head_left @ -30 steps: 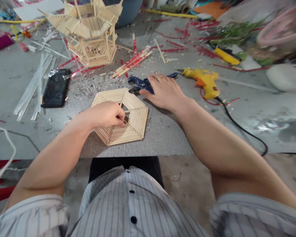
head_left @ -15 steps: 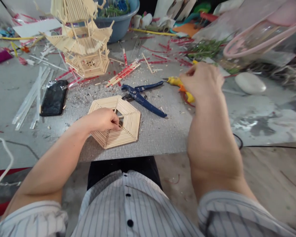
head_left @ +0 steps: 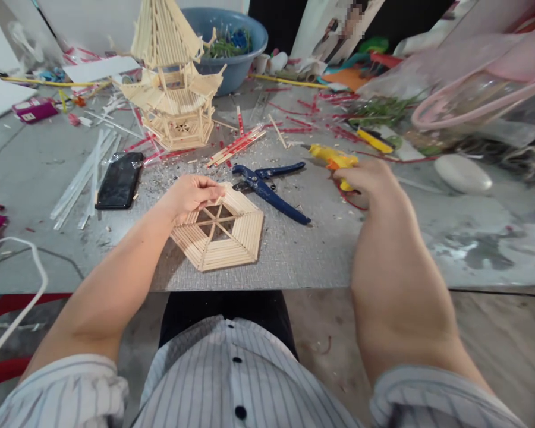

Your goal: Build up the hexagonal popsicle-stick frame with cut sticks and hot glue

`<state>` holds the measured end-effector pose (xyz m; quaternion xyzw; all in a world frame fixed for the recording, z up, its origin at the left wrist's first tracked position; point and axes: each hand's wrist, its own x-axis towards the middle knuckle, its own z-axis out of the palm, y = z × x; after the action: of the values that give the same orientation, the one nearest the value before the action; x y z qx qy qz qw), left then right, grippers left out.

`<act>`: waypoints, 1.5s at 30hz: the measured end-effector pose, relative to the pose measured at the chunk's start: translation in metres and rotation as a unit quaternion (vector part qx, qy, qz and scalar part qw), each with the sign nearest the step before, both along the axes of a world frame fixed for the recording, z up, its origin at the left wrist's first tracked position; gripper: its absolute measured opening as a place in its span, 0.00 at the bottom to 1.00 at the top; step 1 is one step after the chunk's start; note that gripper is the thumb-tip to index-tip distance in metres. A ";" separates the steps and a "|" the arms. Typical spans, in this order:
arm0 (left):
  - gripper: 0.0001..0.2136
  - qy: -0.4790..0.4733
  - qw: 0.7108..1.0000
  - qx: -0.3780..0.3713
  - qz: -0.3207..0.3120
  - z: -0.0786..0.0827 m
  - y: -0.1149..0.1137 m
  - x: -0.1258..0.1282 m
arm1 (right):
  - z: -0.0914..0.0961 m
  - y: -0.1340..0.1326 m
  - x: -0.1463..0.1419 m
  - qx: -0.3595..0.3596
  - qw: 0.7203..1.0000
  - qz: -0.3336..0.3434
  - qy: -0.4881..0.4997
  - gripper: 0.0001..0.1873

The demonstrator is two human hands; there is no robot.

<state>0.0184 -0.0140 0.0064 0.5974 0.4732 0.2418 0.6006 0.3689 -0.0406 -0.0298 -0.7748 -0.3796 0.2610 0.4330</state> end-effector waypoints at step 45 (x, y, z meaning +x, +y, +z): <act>0.12 -0.226 0.963 -0.014 0.146 -0.002 0.004 -0.001 | -0.002 -0.014 -0.122 0.194 0.905 0.371 -0.076 0.24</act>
<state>0.0174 -0.0100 0.0043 0.4431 0.4103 0.4495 0.6582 0.2470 -0.0544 -0.0317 -0.4961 -0.7147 0.2642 0.4163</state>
